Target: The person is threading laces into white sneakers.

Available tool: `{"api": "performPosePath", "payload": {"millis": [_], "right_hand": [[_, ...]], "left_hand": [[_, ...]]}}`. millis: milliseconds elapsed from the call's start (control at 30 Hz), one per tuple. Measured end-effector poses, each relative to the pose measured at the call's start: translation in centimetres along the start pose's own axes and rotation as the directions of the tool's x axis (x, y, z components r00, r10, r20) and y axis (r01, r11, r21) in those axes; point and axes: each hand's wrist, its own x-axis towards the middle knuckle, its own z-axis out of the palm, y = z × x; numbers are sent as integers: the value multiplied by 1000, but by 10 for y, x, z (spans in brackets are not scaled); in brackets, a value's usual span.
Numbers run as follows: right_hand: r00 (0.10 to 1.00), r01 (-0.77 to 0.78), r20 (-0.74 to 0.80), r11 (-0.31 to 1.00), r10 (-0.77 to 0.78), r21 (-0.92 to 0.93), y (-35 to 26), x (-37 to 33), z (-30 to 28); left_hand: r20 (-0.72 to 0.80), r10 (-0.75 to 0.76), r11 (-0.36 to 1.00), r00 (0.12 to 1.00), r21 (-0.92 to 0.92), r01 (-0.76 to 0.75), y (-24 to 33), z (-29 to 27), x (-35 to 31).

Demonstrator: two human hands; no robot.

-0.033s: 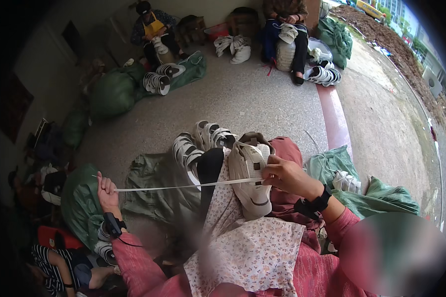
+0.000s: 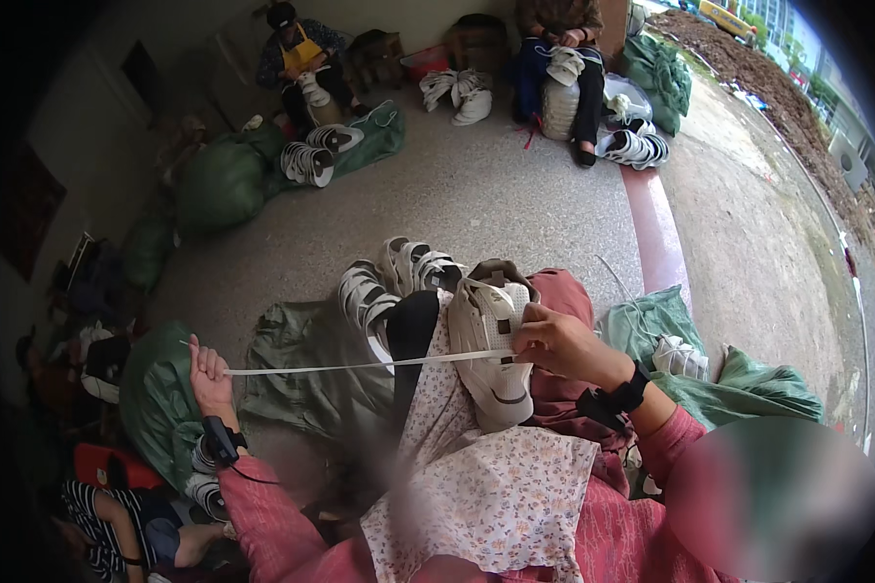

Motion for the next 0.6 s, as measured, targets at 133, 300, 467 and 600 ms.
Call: {"api": "performPosePath", "payload": {"millis": [133,300,467,600], "right_hand": [[1000,-16,6,987,15,158,6,3,4],[998,-37,-37,942,52,333,4,-2,2],[975,-129,-164,984,147,120,-24,5,11],[959,-147,-237,988,154,45,-23,2,15]], "left_hand": [[-23,53,989,998,140,-49,4,22,5],[-85,47,942,995,335,-16,-20,60,10],[261,31,-79,965,963,-258,-114,123,-5],[473,-251,102,845,881,-463,-220,205,-25]]}}
